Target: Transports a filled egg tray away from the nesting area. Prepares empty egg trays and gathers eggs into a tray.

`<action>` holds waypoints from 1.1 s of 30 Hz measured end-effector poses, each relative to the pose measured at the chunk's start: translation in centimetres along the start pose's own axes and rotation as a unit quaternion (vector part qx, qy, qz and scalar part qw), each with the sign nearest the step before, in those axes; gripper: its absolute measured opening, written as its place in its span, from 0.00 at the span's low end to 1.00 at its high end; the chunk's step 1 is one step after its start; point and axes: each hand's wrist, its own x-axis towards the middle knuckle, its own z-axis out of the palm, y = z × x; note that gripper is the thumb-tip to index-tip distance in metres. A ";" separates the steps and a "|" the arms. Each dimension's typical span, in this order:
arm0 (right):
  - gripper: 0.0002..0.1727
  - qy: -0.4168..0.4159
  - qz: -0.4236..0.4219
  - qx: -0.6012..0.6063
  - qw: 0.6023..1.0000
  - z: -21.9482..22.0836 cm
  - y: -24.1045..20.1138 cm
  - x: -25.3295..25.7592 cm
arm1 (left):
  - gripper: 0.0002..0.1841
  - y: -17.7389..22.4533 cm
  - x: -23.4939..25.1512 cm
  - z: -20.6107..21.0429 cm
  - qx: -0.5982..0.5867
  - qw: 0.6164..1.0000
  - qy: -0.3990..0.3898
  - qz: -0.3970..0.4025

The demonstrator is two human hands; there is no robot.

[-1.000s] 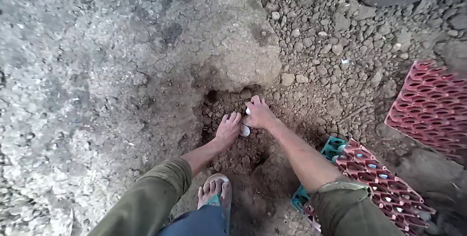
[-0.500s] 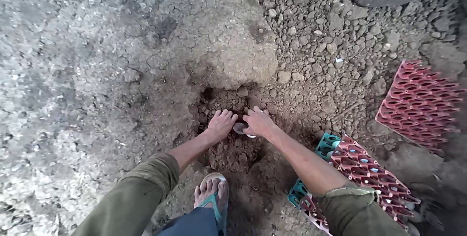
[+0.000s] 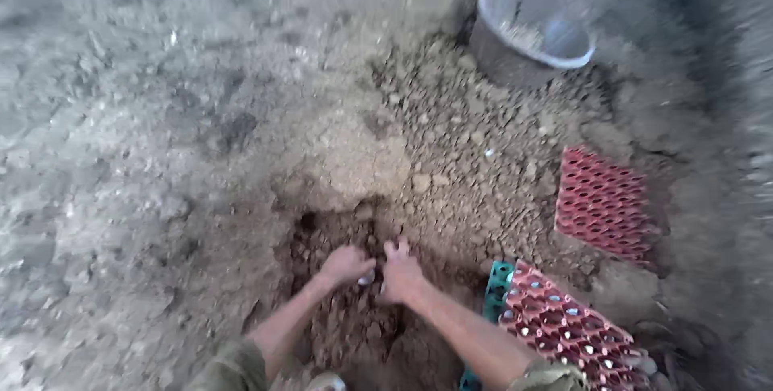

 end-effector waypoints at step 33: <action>0.31 0.133 -0.139 0.313 0.930 -5.9 15.3 -18.5 | 0.32 3.3 -4.8 1.3 -0.323 0.930 -0.014 0.173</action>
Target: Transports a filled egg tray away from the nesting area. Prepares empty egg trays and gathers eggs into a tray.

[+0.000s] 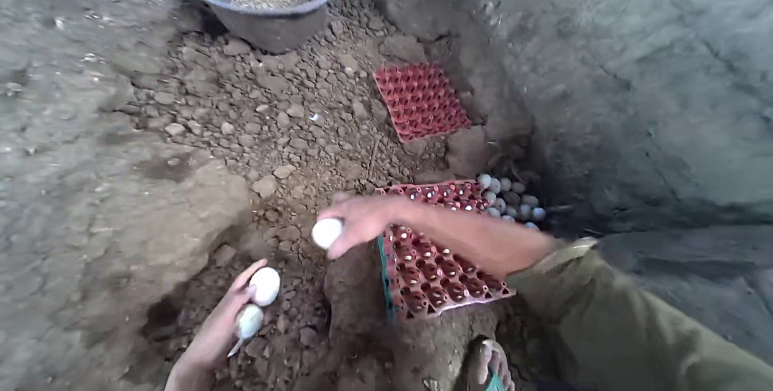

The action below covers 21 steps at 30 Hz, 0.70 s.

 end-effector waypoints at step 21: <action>0.43 0.036 0.146 -0.193 0.970 -5.0 10.4 -12.8 | 0.33 17.8 7.4 21.7 0.454 0.869 -0.189 0.053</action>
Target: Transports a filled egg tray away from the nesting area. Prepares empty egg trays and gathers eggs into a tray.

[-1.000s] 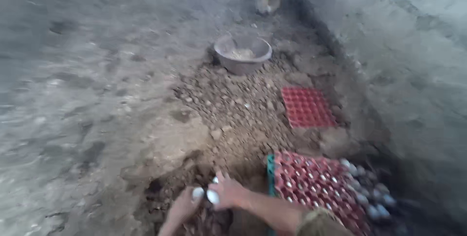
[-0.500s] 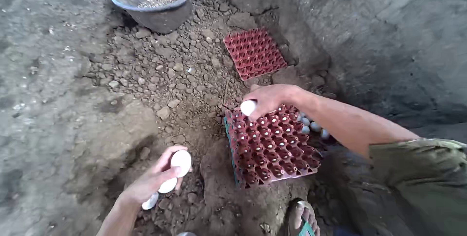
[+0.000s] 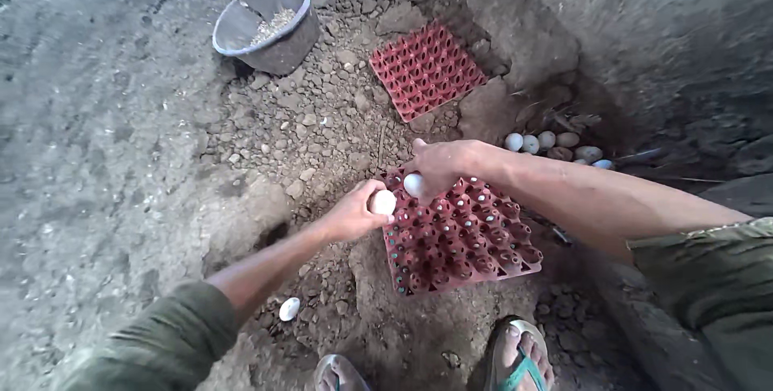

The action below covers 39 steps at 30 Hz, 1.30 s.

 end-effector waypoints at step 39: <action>0.24 0.032 -0.043 0.051 0.997 2.3 -3.0 9.2 | 0.44 -6.4 -2.4 8.9 -0.300 0.950 0.007 -0.090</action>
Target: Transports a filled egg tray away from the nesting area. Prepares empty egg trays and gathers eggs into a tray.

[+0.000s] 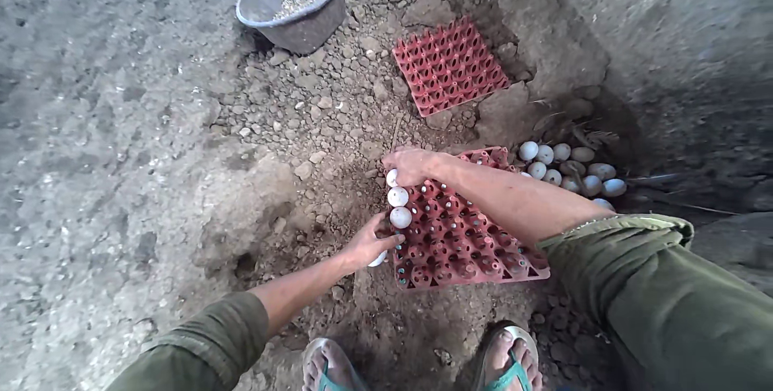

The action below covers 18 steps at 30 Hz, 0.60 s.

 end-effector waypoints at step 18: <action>0.20 0.037 -0.045 0.049 0.997 5.4 0.6 -4.3 | 0.38 0.9 0.1 -1.0 0.030 0.999 -0.028 -0.017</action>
